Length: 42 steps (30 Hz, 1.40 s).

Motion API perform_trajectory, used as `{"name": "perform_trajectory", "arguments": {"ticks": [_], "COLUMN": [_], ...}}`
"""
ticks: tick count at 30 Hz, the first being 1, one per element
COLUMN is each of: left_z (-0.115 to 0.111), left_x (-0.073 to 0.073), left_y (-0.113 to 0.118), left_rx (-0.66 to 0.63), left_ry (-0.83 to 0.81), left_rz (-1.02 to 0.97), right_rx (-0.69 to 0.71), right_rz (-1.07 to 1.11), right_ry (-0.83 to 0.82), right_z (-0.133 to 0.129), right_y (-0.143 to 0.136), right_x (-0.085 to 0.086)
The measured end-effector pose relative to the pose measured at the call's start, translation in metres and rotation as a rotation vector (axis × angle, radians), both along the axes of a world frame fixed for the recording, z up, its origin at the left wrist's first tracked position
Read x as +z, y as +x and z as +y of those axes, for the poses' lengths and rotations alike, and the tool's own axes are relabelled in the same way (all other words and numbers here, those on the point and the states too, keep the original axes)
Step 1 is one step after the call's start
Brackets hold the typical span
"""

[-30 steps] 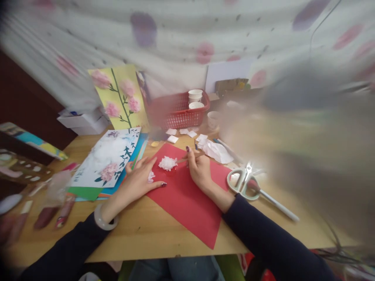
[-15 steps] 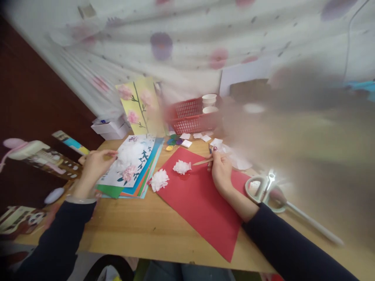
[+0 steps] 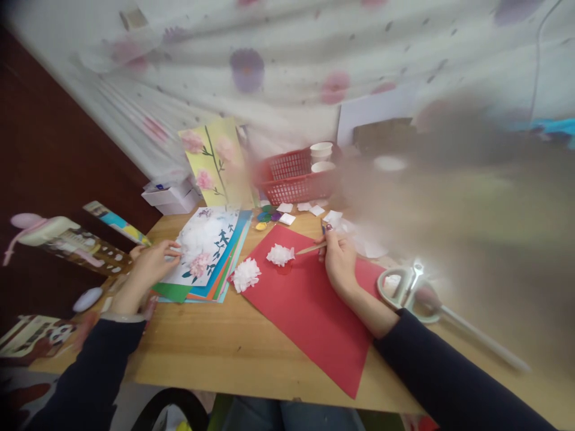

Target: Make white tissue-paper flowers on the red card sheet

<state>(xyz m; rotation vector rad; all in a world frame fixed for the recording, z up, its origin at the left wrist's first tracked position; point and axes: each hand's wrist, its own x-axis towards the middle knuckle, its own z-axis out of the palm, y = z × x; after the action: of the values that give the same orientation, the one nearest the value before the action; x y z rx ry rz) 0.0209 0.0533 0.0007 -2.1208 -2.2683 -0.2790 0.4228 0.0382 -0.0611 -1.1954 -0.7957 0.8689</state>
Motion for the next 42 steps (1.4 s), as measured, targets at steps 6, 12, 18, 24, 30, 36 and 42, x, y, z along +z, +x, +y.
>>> {"name": "perform_trajectory", "arguments": {"ticks": [6,12,18,24,30,36,42], "left_z": [-0.008,-0.012,-0.028,-0.044,-0.045,-0.014,-0.002], "left_x": [0.017,0.019,0.039,0.048,0.025,-0.025,-0.044], "left_y": [-0.005,-0.018,0.018,0.093,0.179,0.221,0.219], "left_rx": [0.115,0.101,0.013,-0.181,-0.395,-0.407,-0.376], "left_ry": [0.021,-0.005,-0.091,-0.295,-0.468,-0.299,-0.138], "left_rz": [-0.049,-0.471,-0.75,-0.953,-0.94,-0.864,-0.724], "right_rx": [-0.006,-0.033,-0.036,0.077,0.13,-0.072,-0.077], "right_rz": [0.013,0.017,-0.027,-0.272,-0.387,-0.269,-0.387], "right_ry": [-0.019,-0.013,0.07,0.145,0.145,0.143,0.189], "right_z": [-0.001,-0.002,-0.008,-0.016,-0.014,-0.01,-0.011], "right_y": [0.0,-0.001,-0.006,-0.011,-0.011,-0.004,-0.002], "right_x": [-0.001,0.002,0.004,0.002,0.001,0.002,0.003]}}
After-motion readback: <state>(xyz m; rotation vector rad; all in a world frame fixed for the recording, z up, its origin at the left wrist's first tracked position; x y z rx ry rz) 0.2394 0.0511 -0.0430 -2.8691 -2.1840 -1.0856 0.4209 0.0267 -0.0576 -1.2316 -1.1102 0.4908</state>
